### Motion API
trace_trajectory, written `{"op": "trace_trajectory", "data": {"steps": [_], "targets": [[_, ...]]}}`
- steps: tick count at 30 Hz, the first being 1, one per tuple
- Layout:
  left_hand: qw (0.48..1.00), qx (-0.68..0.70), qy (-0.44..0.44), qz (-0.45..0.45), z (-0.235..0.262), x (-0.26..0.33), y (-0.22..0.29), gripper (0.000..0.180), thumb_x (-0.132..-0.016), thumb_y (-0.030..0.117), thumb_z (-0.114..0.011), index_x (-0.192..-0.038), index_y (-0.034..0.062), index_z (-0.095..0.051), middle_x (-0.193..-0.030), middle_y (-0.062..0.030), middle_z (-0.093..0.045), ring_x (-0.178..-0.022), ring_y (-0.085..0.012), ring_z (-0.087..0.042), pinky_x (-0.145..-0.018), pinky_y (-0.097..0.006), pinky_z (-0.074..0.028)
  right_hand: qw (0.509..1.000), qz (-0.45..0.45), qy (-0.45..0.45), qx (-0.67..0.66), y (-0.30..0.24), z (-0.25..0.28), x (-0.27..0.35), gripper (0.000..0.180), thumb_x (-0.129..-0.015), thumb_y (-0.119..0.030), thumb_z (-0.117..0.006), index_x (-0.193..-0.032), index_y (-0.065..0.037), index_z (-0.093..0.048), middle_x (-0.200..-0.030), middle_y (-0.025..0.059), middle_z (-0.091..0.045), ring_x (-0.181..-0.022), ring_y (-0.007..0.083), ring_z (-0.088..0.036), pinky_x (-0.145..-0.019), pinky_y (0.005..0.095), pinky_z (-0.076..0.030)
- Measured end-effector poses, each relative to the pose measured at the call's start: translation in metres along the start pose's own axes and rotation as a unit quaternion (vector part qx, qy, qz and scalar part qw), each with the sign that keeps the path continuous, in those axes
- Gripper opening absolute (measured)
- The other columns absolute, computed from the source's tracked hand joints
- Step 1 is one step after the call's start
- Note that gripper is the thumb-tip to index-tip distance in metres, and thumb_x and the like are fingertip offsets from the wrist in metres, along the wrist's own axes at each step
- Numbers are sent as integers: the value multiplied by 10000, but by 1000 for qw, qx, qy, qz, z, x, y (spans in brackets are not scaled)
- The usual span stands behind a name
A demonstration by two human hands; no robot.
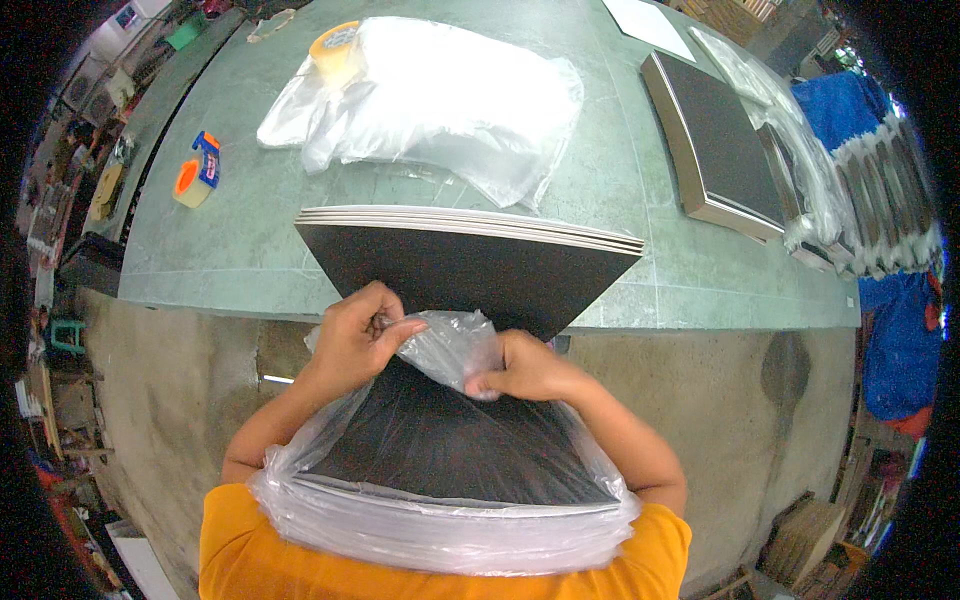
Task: The person wraps individual black boards in plastic sheets and places them onto a stack.
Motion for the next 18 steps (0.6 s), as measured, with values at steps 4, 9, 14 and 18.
{"op": "trace_trajectory", "data": {"steps": [4,9,14,18], "targets": [[1000,-5,17,-17,4,4,13,211,-699,127,-688,-686,24,-504,-611,-47,-495,-495,-99,-455,-436,-224,-361,994,75,78,7,-29,16,22,387,-613,-258,-763,-830,15,-594,-771,60,-604,-714,121,-549,-652,269,-446],[999,-30,16,-40,9,4,22,185,-716,101,-660,-705,16,-496,-636,-75,-485,-477,-156,-466,-430,-252,-374,944,121,307,5,-47,37,41,331,-634,-225,-745,-798,25,-604,-681,48,-579,-637,103,-540,-581,241,-442],[997,-30,29,-59,9,3,22,180,-690,101,-693,-692,30,-527,-618,-37,-491,-498,-100,-440,-449,-219,-356,956,177,235,-5,-54,31,39,199,-727,-191,-662,-746,0,-614,-646,60,-571,-578,103,-530,-541,225,-419],[992,-59,39,-100,8,0,25,143,-705,83,-675,-763,25,-558,-642,-48,-498,-532,-115,-458,-481,-219,-375,960,147,193,-138,-48,28,33,162,-768,-154,-622,-770,7,-611,-677,58,-594,-612,108,-546,-557,218,-425]]}}
Point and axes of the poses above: each hand's wrist, its own x-axis away from the middle knuckle, its own z-axis out of the back of the hand, y = z × x, the point moved 4 cm from there along -x, towards the middle knuckle
